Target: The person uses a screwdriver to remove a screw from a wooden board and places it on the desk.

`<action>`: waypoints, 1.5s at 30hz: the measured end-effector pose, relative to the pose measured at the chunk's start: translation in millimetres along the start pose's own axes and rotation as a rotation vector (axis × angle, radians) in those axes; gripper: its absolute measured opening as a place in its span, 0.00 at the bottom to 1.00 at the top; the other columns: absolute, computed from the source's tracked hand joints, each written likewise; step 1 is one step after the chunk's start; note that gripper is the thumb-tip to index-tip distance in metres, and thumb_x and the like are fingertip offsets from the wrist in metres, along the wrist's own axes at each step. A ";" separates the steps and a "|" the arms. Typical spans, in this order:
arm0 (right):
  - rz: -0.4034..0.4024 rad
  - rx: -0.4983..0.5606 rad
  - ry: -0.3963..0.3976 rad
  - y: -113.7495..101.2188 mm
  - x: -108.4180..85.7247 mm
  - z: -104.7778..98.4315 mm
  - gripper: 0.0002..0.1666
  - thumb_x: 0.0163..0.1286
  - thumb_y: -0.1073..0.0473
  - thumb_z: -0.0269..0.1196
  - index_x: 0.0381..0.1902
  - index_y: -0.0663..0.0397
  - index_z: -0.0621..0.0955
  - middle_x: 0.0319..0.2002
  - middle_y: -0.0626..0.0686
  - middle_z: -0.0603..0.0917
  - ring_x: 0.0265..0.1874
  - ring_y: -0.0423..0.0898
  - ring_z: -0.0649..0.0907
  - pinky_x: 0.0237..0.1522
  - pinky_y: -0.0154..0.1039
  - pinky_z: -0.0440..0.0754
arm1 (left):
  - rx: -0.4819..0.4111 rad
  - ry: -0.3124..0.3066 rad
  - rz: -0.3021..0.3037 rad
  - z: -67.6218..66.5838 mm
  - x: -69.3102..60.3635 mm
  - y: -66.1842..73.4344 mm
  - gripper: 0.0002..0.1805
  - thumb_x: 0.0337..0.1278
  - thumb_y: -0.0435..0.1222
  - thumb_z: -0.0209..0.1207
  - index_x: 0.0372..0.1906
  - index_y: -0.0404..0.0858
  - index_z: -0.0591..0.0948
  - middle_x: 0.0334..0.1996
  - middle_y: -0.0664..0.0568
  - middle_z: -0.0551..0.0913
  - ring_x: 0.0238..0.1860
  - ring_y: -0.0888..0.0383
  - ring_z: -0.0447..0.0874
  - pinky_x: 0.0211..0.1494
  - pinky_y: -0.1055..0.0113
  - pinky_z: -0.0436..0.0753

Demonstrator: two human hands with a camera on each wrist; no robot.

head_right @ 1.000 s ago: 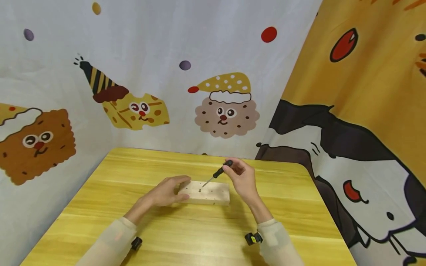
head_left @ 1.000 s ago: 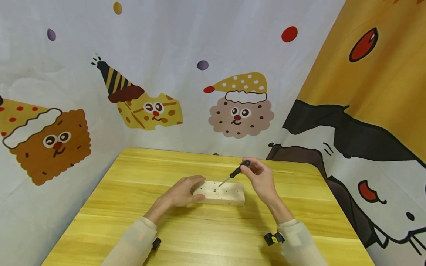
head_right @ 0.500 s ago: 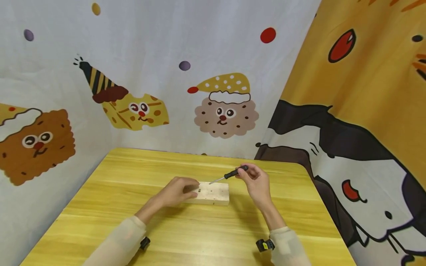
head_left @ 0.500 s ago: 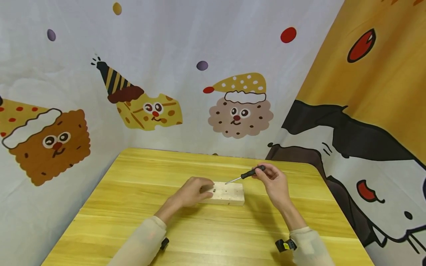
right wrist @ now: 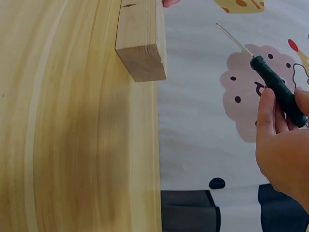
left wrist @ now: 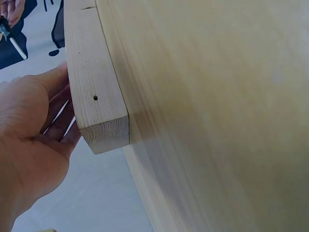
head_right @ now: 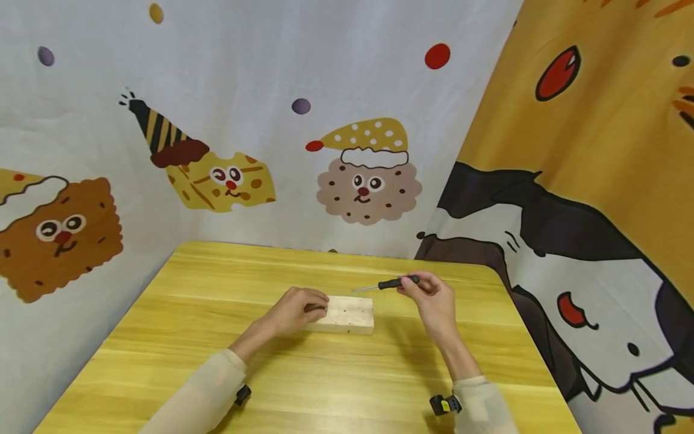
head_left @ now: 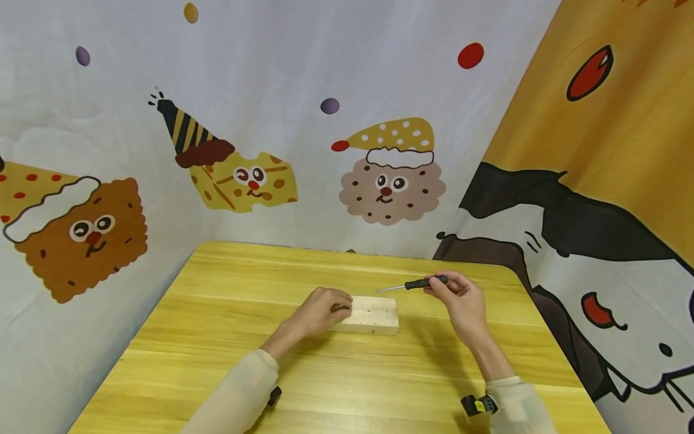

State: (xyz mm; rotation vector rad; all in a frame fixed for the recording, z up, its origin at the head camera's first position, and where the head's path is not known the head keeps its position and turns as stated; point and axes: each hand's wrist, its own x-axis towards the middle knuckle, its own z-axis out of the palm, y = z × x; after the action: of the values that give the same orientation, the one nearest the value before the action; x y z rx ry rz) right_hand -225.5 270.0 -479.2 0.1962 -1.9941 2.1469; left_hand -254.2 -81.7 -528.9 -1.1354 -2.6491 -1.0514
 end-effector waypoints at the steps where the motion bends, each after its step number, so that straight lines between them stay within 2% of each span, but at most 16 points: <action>1: 0.001 0.008 0.001 -0.2 -0.2 -1.3 0.20 0.82 0.66 0.70 0.61 0.78 0.80 0.45 0.44 0.96 0.42 0.41 0.97 0.58 0.39 0.95 | 0.008 0.005 0.004 0.1 0.3 0.0 0.07 0.80 0.30 0.68 0.43 0.38 0.95 0.50 0.46 0.97 0.42 0.56 0.95 0.51 0.62 0.94; 3: 0.001 0.024 0.005 -0.6 -1.0 -3.6 0.20 0.82 0.67 0.70 0.61 0.79 0.80 0.45 0.45 0.96 0.42 0.41 0.97 0.57 0.40 0.95 | 0.023 0.012 0.007 0.4 1.2 -0.3 0.07 0.79 0.30 0.69 0.47 0.37 0.96 0.56 0.42 0.96 0.52 0.50 0.98 0.60 0.55 0.96; 5: 0.000 0.029 0.009 -0.7 -1.7 -5.6 0.19 0.82 0.67 0.69 0.61 0.79 0.80 0.45 0.45 0.96 0.41 0.41 0.97 0.57 0.40 0.95 | 0.030 0.011 0.010 0.9 2.2 -0.7 0.07 0.78 0.30 0.69 0.49 0.35 0.96 0.57 0.41 0.96 0.56 0.47 0.97 0.64 0.52 0.95; 11: 0.010 0.044 0.011 -0.9 -2.4 -10.7 0.16 0.82 0.68 0.69 0.59 0.74 0.83 0.45 0.45 0.96 0.42 0.41 0.97 0.58 0.39 0.95 | 0.077 0.028 0.025 2.7 3.9 -1.2 0.07 0.77 0.31 0.71 0.48 0.36 0.96 0.55 0.42 0.96 0.60 0.45 0.95 0.70 0.47 0.91; 17: 0.035 0.051 0.031 0.1 -3.2 -15.4 0.14 0.81 0.67 0.71 0.58 0.70 0.84 0.44 0.46 0.95 0.42 0.41 0.97 0.59 0.39 0.94 | 0.068 0.012 -0.021 5.4 2.5 -0.1 0.06 0.79 0.33 0.69 0.46 0.39 0.95 0.50 0.48 0.95 0.55 0.49 0.91 0.64 0.52 0.93; 21: 0.038 0.047 0.031 0.4 -3.8 -17.4 0.14 0.81 0.67 0.71 0.59 0.70 0.84 0.45 0.46 0.95 0.43 0.41 0.97 0.59 0.39 0.94 | 0.102 0.019 -0.035 7.8 2.4 1.3 0.05 0.80 0.33 0.69 0.46 0.39 0.93 0.47 0.49 0.93 0.51 0.51 0.90 0.58 0.57 0.93; 30: 0.044 0.060 0.042 1.1 -5.3 -20.7 0.18 0.80 0.68 0.71 0.60 0.76 0.82 0.46 0.46 0.96 0.44 0.41 0.97 0.59 0.39 0.94 | 0.268 0.030 0.018 10.8 2.1 3.5 0.04 0.80 0.35 0.68 0.45 0.40 0.91 0.44 0.51 0.92 0.46 0.54 0.88 0.52 0.62 0.92; 45: 0.086 0.039 0.069 3.2 -6.9 -32.2 0.16 0.79 0.66 0.72 0.59 0.71 0.84 0.43 0.45 0.95 0.43 0.42 0.97 0.60 0.38 0.94 | 0.425 0.058 0.045 16.9 0.2 6.4 0.05 0.81 0.36 0.68 0.44 0.39 0.87 0.46 0.50 0.91 0.45 0.54 0.87 0.45 0.68 0.90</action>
State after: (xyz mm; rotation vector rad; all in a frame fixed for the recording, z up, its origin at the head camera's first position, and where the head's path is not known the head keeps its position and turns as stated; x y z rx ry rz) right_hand -218.2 301.5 -486.5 0.0431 -1.9571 2.2143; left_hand -246.9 -68.0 -538.1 -1.0439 -2.6076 -0.4676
